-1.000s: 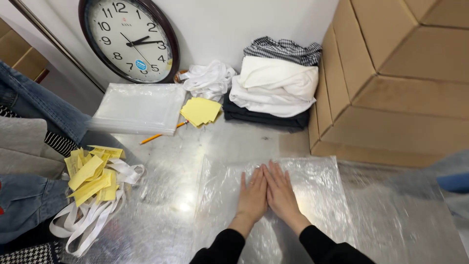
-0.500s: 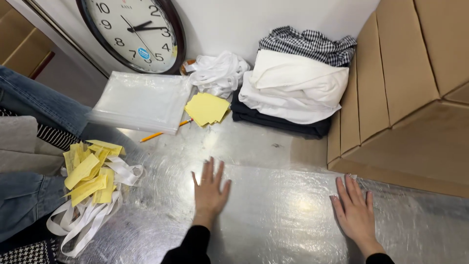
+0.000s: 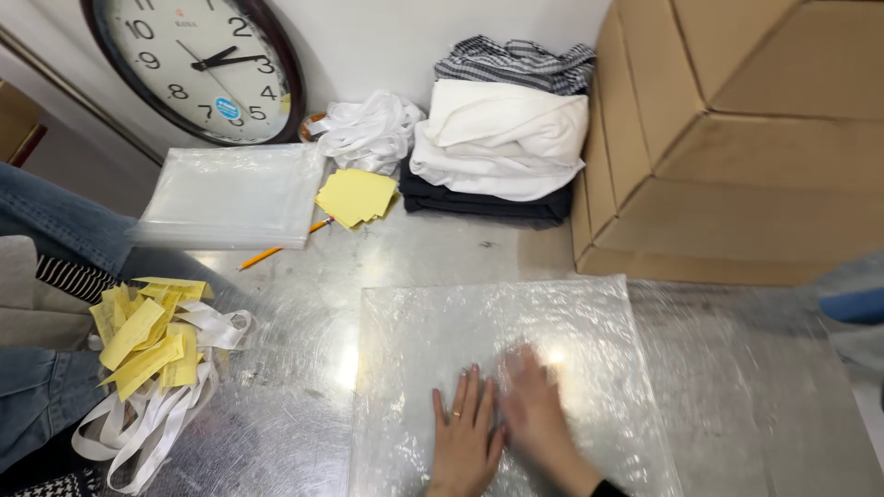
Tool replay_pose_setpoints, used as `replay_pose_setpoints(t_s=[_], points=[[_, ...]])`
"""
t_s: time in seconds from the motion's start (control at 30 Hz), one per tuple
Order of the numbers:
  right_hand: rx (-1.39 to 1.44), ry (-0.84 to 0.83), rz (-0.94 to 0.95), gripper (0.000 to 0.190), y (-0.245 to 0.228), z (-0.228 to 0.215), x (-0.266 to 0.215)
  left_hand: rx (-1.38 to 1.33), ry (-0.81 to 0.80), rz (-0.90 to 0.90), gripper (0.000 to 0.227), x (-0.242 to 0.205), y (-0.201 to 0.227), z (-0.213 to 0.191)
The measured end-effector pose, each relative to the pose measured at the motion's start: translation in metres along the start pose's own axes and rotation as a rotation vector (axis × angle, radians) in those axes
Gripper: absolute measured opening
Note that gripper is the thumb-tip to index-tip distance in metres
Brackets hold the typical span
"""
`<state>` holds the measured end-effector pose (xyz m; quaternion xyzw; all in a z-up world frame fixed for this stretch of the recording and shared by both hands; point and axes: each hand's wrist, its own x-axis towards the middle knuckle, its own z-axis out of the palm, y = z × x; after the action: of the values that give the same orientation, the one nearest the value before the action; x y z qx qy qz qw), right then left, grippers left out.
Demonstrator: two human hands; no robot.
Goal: The person unties a white ribbon on a cardboard box, removes a yellow sticky note, and opens the box. They take out a plastic-wrapped white cloth, unwrap it, and place it on a pile of folded clothes. The person then closes the box and places it on a stack of other boxes.
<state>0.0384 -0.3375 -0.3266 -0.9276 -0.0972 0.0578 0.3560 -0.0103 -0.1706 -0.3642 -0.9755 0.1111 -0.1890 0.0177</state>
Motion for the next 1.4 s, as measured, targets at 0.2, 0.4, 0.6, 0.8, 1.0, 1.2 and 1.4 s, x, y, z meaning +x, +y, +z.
replay_pose_setpoints(t_s=[0.2,0.4,0.6,0.8,1.0,1.2,1.4], points=[[-0.364,-0.053,-0.284,0.063,0.01,0.025,-0.084,0.104,0.009,-0.018,0.087,-0.056,-0.047,-0.026],[-0.513,0.17,0.06,0.059,0.084,-0.03,-0.148,-0.296,-0.33,-0.332,0.069,-0.132,-0.137,-0.042],[-0.557,0.239,0.174,0.058,0.111,-0.035,-0.182,-0.224,-0.229,-0.191,0.064,-0.177,-0.163,-0.048],[-0.63,0.125,0.232,0.06,0.119,-0.042,-0.169,0.282,-0.081,0.084,0.11,-0.194,-0.17,-0.076],[-0.662,-0.156,0.27,0.063,0.093,-0.067,-0.115,-0.052,-0.17,0.057,0.104,-0.212,-0.181,-0.071],[-0.671,-0.263,0.189,0.06,0.065,-0.059,-0.044,-0.477,-0.233,-0.286,0.032,-0.227,-0.185,-0.091],[-0.843,-0.351,0.068,0.058,0.02,-0.042,0.02,-0.529,-0.158,-0.389,0.021,-0.232,-0.196,-0.128]])
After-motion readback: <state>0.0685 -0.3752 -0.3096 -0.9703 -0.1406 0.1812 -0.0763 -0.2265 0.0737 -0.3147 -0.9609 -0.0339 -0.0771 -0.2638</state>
